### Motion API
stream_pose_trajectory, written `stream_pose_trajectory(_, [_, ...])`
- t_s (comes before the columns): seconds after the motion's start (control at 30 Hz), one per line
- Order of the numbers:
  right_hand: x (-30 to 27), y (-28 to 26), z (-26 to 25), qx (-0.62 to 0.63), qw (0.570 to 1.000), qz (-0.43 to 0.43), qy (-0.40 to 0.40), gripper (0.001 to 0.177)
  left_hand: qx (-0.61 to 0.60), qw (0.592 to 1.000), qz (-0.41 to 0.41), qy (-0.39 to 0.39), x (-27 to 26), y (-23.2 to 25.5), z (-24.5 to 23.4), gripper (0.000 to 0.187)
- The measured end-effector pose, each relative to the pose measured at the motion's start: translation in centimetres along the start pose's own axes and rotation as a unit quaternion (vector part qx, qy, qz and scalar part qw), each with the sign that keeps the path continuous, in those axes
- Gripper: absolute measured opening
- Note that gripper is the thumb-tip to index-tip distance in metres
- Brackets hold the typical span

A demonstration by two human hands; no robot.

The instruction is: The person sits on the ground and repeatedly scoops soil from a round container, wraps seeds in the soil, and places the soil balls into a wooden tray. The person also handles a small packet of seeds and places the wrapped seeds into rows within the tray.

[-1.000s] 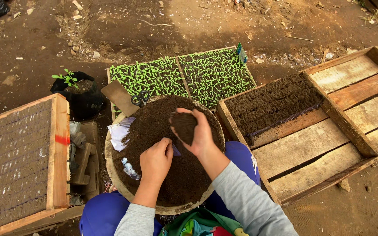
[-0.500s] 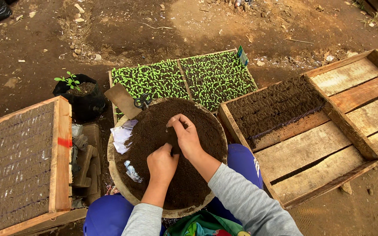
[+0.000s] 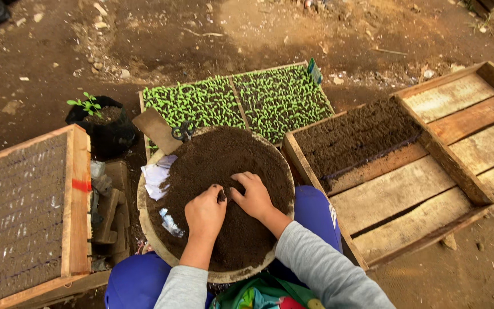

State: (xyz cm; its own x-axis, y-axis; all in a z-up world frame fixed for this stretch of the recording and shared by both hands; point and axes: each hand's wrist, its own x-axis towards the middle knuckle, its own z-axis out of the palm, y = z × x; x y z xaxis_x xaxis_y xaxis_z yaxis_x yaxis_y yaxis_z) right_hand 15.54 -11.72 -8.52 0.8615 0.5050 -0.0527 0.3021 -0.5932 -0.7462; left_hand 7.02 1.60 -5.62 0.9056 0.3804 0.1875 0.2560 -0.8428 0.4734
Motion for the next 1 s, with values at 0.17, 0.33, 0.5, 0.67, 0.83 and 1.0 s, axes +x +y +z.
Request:
stream_pose_trajectory(0.17, [1.0, 5.3, 2.4, 0.215, 0.975, 0.01, 0.055, 0.017, -0.008, 0.999, -0.018, 0.038, 0.5, -0.2, -0.3, 0.012])
stream_pose_trajectory(0.33, [2.0, -0.9, -1.9, 0.54, 0.83, 0.136, 0.031, 0.017, -0.037, 0.998, -0.043, 0.001, 0.6, -0.3, -0.7, 0.012])
stream_pose_trajectory(0.5, [2.1, -8.0, -3.9, 0.683, 0.726, 0.067, 0.035, 0.019, -0.059, 0.995, -0.081, -0.003, 0.6, -0.3, -0.8, 0.014])
stream_pose_trajectory(0.67, [3.7, -7.6, 0.5, 0.644, 0.761, -0.011, 0.075, 0.005, -0.126, 0.981, -0.142, -0.042, 0.8, -1.2, -0.5, 0.026])
stream_pose_trajectory(0.83, [2.3, -4.0, 0.3, 0.493, 0.865, -0.094, 0.033, 0.008, -0.198, 0.963, -0.178, -0.046, 0.6, -0.9, -1.5, 0.018])
stream_pose_trajectory(1.0, [-0.7, -1.4, -1.6, 0.215, 0.97, -0.116, -0.009, 0.049, -0.275, 0.939, -0.201, -0.045, 0.9, -0.1, -2.1, 0.013])
